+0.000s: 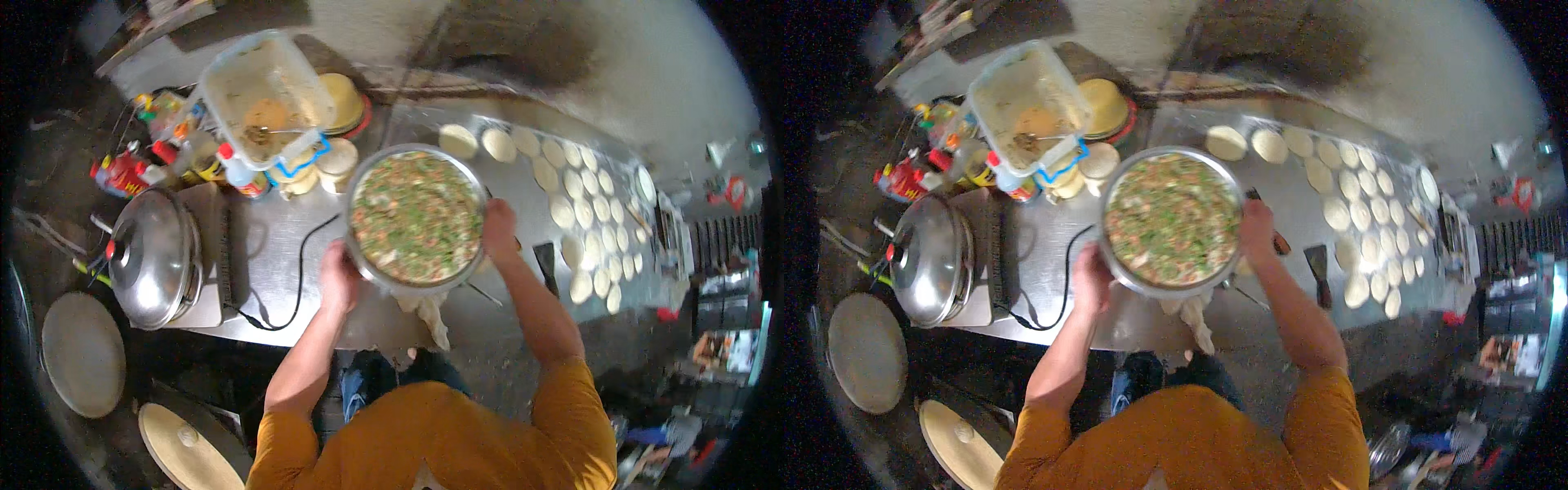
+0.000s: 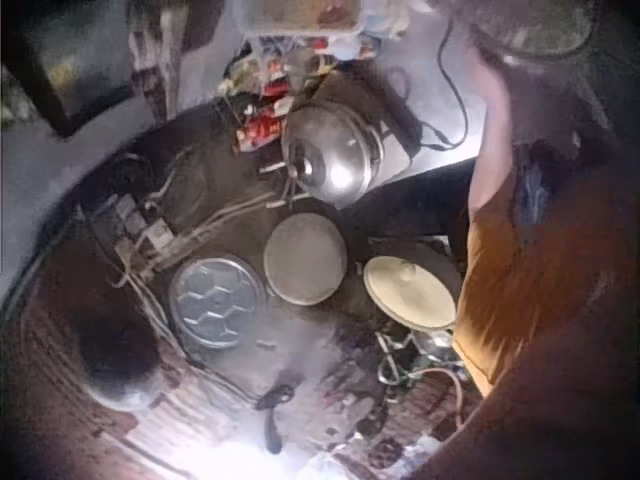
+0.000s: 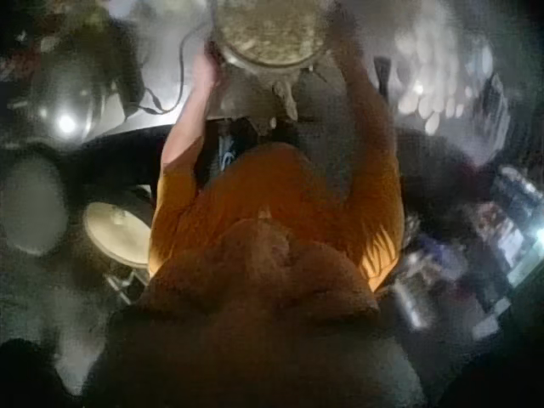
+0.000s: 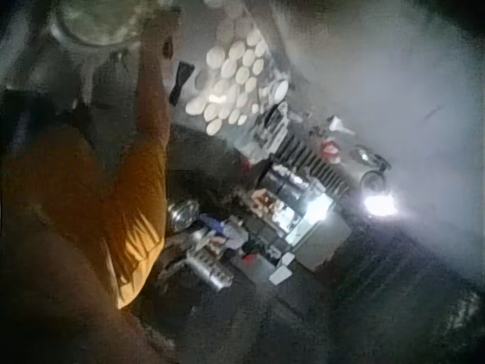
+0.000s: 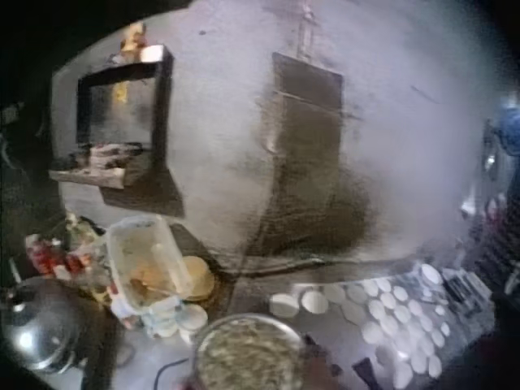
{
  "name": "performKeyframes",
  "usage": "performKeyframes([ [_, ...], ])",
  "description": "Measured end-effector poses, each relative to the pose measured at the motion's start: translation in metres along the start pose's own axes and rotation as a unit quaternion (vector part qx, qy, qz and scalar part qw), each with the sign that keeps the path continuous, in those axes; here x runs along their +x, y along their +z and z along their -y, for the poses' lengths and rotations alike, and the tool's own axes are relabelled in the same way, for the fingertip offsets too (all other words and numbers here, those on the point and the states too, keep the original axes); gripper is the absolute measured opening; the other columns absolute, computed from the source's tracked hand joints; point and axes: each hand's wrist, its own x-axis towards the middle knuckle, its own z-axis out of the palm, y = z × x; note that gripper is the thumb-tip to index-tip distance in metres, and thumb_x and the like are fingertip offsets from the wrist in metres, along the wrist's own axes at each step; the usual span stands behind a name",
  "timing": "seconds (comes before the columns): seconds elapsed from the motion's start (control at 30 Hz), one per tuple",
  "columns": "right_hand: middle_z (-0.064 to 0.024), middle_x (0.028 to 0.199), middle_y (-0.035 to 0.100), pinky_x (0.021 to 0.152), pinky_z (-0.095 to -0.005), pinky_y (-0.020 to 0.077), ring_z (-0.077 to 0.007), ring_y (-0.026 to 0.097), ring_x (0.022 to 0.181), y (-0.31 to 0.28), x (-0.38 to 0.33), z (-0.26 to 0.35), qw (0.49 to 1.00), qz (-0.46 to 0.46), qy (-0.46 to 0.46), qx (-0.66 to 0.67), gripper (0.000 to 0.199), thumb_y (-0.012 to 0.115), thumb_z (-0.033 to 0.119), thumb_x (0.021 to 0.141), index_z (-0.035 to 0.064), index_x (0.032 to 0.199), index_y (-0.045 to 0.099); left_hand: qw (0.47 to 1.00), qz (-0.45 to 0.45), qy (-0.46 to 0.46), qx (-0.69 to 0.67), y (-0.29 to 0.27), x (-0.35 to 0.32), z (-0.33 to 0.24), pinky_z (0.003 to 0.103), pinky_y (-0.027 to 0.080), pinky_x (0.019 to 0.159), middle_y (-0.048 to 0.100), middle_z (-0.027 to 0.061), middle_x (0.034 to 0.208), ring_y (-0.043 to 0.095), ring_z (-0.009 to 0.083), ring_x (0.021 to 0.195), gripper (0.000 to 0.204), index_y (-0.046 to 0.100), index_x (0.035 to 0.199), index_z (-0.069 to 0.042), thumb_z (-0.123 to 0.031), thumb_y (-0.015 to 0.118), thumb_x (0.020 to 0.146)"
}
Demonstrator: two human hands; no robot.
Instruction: The person fills round dough wrappers with a green vegetable mixture, pleats and seals them into dumplings, and places them on a steamer tray. They also handle a metal scraper and a cloth while working at a stainless steel counter.
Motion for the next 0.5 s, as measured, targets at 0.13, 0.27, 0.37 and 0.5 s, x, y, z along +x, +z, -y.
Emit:
performKeyframes([
  [0.13, -0.0068, 0.085, 0.060, 0.072, -0.0367, 0.0430, -0.0199, 0.054, 0.081, 0.051, -0.106, 0.007, 0.952, 0.018, 0.100, 0.290, 0.013, 0.052, 0.013, 0.091, 0.0028, 0.084, 0.056, 0.999, -0.042, 0.017, 0.025, -0.044, -0.072, -0.018, 0.037, 0.039, 0.098, 0.059, 0.0068, 0.120, 0.053, 0.0209, 0.112, 0.052, 0.052, 0.127, -0.007, -0.047, 0.042, 0.095],
  [0.27, -0.0221, 0.084, 0.060, 0.071, -0.0465, 0.0455, -0.0420, 0.058, 0.079, 0.080, -0.157, 0.027, 0.984, 0.098, 0.125, 0.079, 0.019, 0.047, 0.019, 0.096, 0.0022, 0.088, 0.054, 0.994, -0.101, -0.034, 0.016, -0.094, -0.104, -0.005, 0.037, 0.038, 0.103, 0.058, 0.0080, 0.126, 0.052, 0.0242, 0.119, 0.051, 0.053, 0.127, -0.004, -0.043, 0.034, 0.100],
  [0.37, -0.0232, 0.085, 0.062, 0.074, -0.0521, 0.0460, -0.0456, 0.059, 0.082, 0.095, -0.170, 0.017, 0.990, 0.119, 0.035, 0.062, 0.030, 0.042, 0.028, 0.099, 0.0017, 0.090, 0.055, 0.989, -0.136, -0.052, 0.014, -0.142, -0.100, 0.024, 0.038, 0.039, 0.100, 0.060, 0.0070, 0.122, 0.054, 0.0236, 0.114, 0.052, 0.054, 0.125, -0.005, -0.046, 0.036, 0.099],
  [0.5, -0.0217, 0.088, 0.062, 0.073, -0.0472, 0.0492, -0.0408, 0.061, 0.081, 0.009, -0.149, 0.010, 0.981, 0.186, -0.037, 0.029, 0.022, 0.050, 0.022, 0.095, 0.0020, 0.093, 0.058, 0.854, -0.230, 0.085, 0.458, -0.152, -0.110, 0.018, 0.037, 0.044, 0.084, 0.059, 0.0108, 0.106, 0.054, 0.0238, 0.093, 0.044, 0.050, 0.123, 0.001, -0.031, 0.055, 0.094],
])
